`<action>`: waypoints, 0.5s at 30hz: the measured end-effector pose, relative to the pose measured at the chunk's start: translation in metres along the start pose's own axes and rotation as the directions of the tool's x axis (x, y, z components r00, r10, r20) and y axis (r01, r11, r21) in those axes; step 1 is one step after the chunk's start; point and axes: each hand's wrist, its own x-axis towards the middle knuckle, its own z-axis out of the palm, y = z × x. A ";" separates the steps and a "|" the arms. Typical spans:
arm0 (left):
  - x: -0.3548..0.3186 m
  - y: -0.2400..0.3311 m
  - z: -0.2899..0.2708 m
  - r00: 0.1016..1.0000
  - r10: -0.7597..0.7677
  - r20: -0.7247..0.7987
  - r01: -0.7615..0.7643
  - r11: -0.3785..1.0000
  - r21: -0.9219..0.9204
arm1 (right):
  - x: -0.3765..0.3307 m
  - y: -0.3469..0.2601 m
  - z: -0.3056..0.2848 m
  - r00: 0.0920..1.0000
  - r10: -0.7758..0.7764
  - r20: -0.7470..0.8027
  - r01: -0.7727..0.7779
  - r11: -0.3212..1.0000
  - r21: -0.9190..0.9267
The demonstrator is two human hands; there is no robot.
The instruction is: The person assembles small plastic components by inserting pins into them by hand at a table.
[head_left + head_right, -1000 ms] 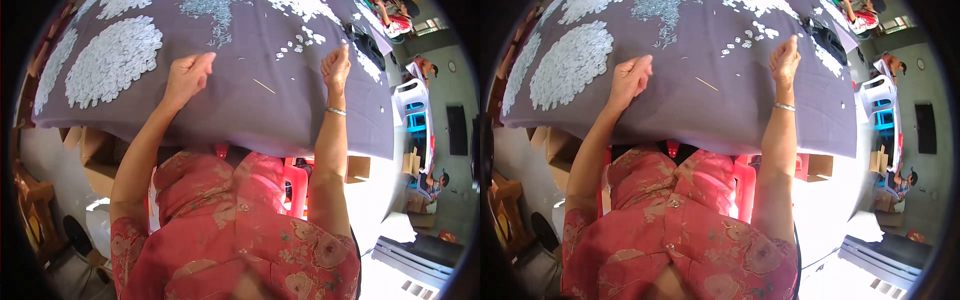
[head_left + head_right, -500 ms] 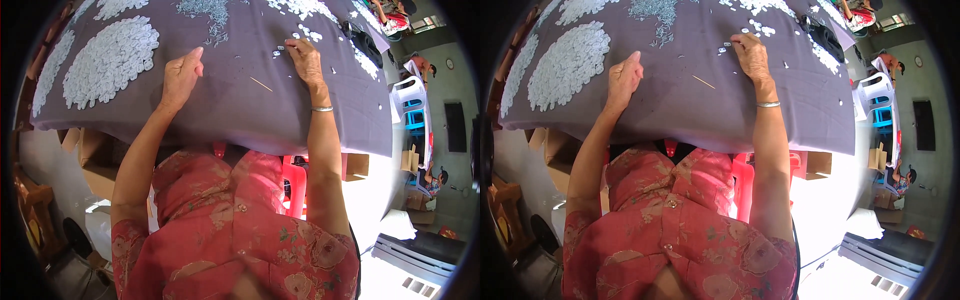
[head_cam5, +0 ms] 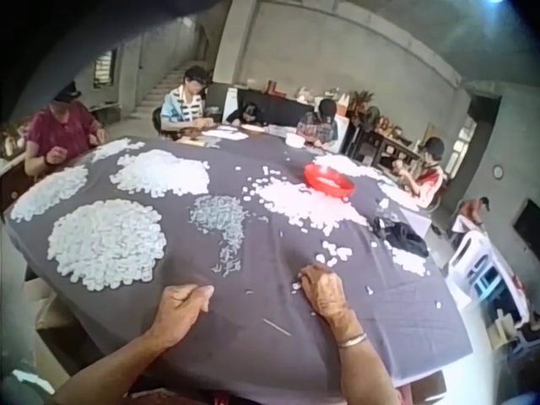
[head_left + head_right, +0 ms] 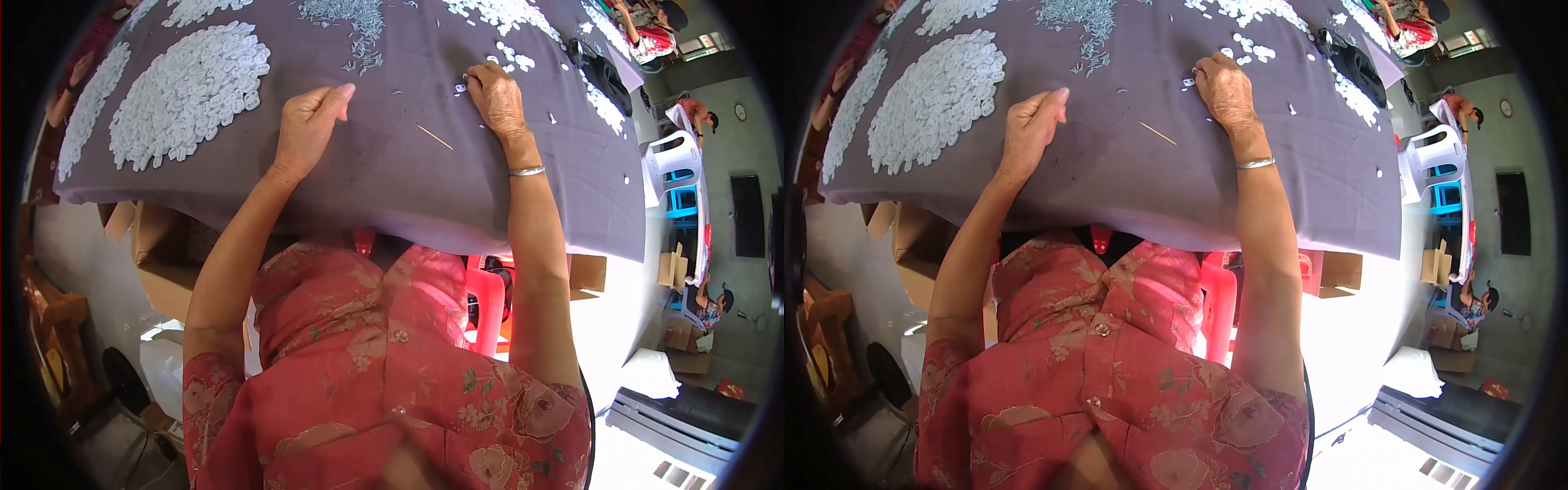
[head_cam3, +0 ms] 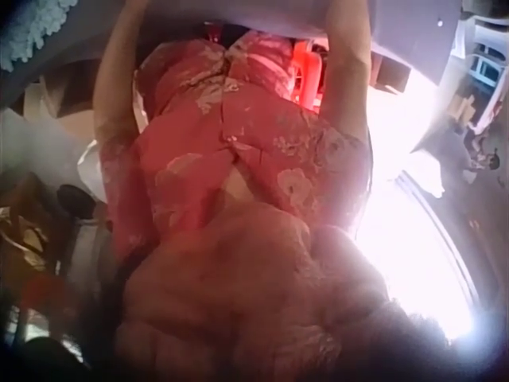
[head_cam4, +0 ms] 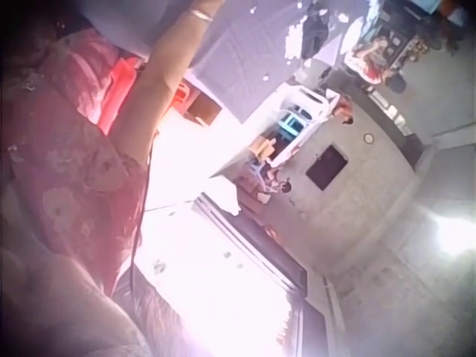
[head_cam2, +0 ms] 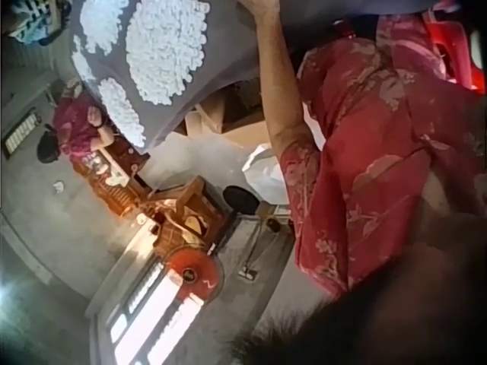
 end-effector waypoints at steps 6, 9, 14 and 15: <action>0.002 -0.004 0.001 1.000 -0.006 0.029 0.003 0.996 0.093 | -0.002 0.006 -0.007 0.972 0.226 0.061 -0.234 0.953 0.194; 0.000 -0.002 0.001 1.000 -0.006 0.026 0.003 0.994 0.106 | -0.005 -0.006 -0.018 0.960 0.256 0.111 -0.273 0.944 0.186; 0.001 -0.005 0.004 0.998 0.043 0.039 -0.048 0.989 0.143 | -0.008 -0.006 -0.018 0.962 0.244 0.121 -0.263 0.948 0.178; 0.001 -0.006 0.004 0.997 0.069 0.040 -0.074 0.987 0.140 | -0.008 -0.008 -0.016 0.965 0.258 0.056 -0.263 0.924 0.278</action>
